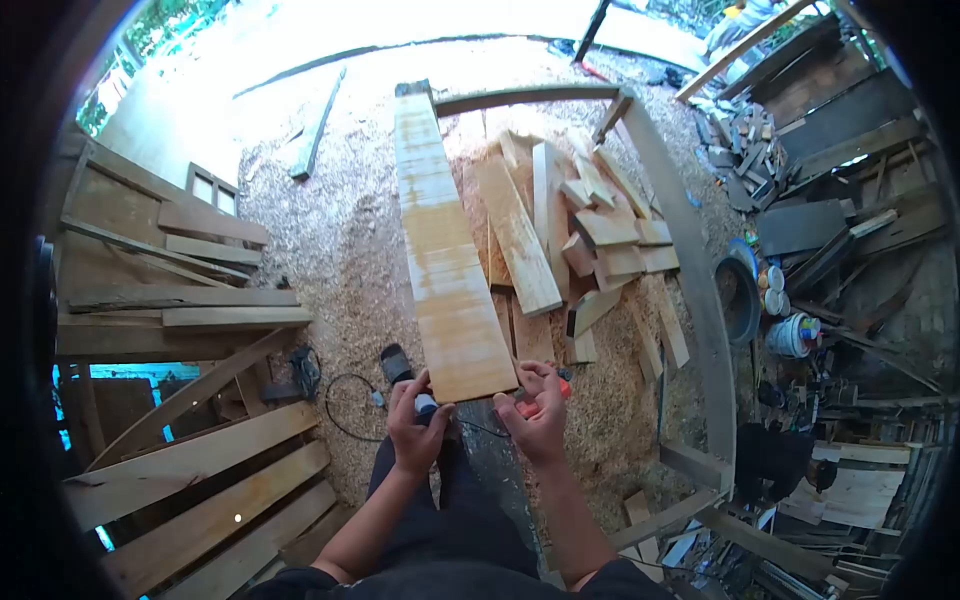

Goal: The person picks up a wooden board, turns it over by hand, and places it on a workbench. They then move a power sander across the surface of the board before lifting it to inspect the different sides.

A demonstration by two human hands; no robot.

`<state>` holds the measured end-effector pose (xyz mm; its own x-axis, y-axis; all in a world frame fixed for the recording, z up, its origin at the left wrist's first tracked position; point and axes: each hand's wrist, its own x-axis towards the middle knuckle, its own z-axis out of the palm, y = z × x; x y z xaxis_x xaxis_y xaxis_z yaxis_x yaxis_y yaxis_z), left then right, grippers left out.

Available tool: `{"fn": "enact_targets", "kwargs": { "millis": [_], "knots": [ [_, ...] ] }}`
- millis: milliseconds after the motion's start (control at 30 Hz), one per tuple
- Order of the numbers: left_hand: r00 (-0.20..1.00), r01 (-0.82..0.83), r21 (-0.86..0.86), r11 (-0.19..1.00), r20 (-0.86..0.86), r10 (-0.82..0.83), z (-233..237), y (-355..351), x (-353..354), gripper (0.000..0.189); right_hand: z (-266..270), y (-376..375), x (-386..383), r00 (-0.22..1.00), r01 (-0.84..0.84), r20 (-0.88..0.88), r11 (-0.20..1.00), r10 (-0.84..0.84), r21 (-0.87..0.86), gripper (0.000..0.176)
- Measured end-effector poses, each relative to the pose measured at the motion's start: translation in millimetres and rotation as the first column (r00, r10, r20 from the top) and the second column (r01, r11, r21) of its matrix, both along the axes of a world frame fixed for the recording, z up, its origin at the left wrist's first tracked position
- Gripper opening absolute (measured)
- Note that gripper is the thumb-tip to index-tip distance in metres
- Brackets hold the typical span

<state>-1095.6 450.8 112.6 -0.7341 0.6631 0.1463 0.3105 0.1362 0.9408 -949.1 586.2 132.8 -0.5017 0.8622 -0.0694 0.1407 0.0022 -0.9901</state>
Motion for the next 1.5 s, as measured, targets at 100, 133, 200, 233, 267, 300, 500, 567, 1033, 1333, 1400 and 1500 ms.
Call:
{"fn": "enact_targets", "kwargs": {
  "millis": [100, 133, 200, 233, 267, 300, 500, 567, 1033, 1333, 1400, 1500],
  "knots": [
    [0.993, -0.105, 0.164, 0.981, -0.030, 0.112, 63.9, 30.8, -18.2, 0.055, 61.6, 16.7, -26.2, 0.974, 0.013, -0.224, 0.997, -0.029, -0.070, 0.058],
    [0.989, -0.147, 0.227, 0.963, 0.059, 0.138, 84.7, 42.2, -24.1, 0.051, 70.9, 26.9, -36.6, 0.983, 0.066, -0.176, 0.995, -0.052, 0.076, 0.053],
    [0.961, -0.217, 0.332, 0.918, 0.239, 0.141, 129.1, 65.8, -42.9, 0.043, 113.4, 46.4, -63.3, 0.991, 0.108, -0.106, 0.949, -0.080, 0.296, 0.044],
    [0.937, -0.242, 0.370, 0.897, 0.329, 0.117, 149.8, 72.3, -51.9, 0.041, 141.2, 51.1, -75.9, 0.993, 0.107, -0.076, 0.926, -0.085, 0.362, 0.040],
    [0.929, -0.256, 0.414, 0.874, 0.355, 0.104, 162.2, 78.0, -61.8, 0.039, 158.5, 56.4, -88.5, 0.988, 0.106, -0.140, 0.932, -0.060, 0.346, 0.040],
    [0.923, -0.267, 0.463, 0.845, 0.375, 0.087, 174.2, 85.1, -74.6, 0.037, 174.9, 62.3, -101.5, 0.977, 0.104, -0.209, 0.936, -0.034, 0.335, 0.040],
    [0.909, -0.347, 0.524, 0.777, 0.392, 0.142, 226.7, 102.8, -110.7, 0.036, 229.3, 71.5, -141.3, 0.975, 0.139, -0.210, 0.930, -0.069, 0.339, 0.040],
    [0.904, -0.358, 0.538, 0.763, 0.403, 0.140, 232.0, 104.6, -115.1, 0.037, 240.0, 70.0, -142.8, 0.979, 0.146, -0.187, 0.929, -0.085, 0.341, 0.040],
    [0.933, -0.330, 0.401, 0.854, 0.274, 0.231, 236.1, 119.1, -115.3, 0.046, 229.1, 95.1, -144.7, 0.966, 0.204, -0.221, 0.919, -0.133, 0.339, 0.041],
    [0.933, -0.322, 0.430, 0.843, 0.295, 0.206, 238.5, 121.5, -116.4, 0.054, 241.9, 93.5, -141.5, 0.976, 0.194, -0.156, 0.927, -0.150, 0.321, 0.039],
    [0.931, -0.325, 0.437, 0.839, 0.304, 0.202, 235.9, 121.5, -115.9, 0.055, 239.9, 94.7, -140.6, 0.976, 0.189, -0.164, 0.932, -0.143, 0.309, 0.038],
    [0.941, -0.308, 0.452, 0.837, 0.277, 0.196, 232.8, 120.3, -116.6, 0.054, 236.5, 95.6, -139.4, 0.963, 0.163, -0.250, 0.958, -0.102, 0.238, 0.033]
  ]
}}
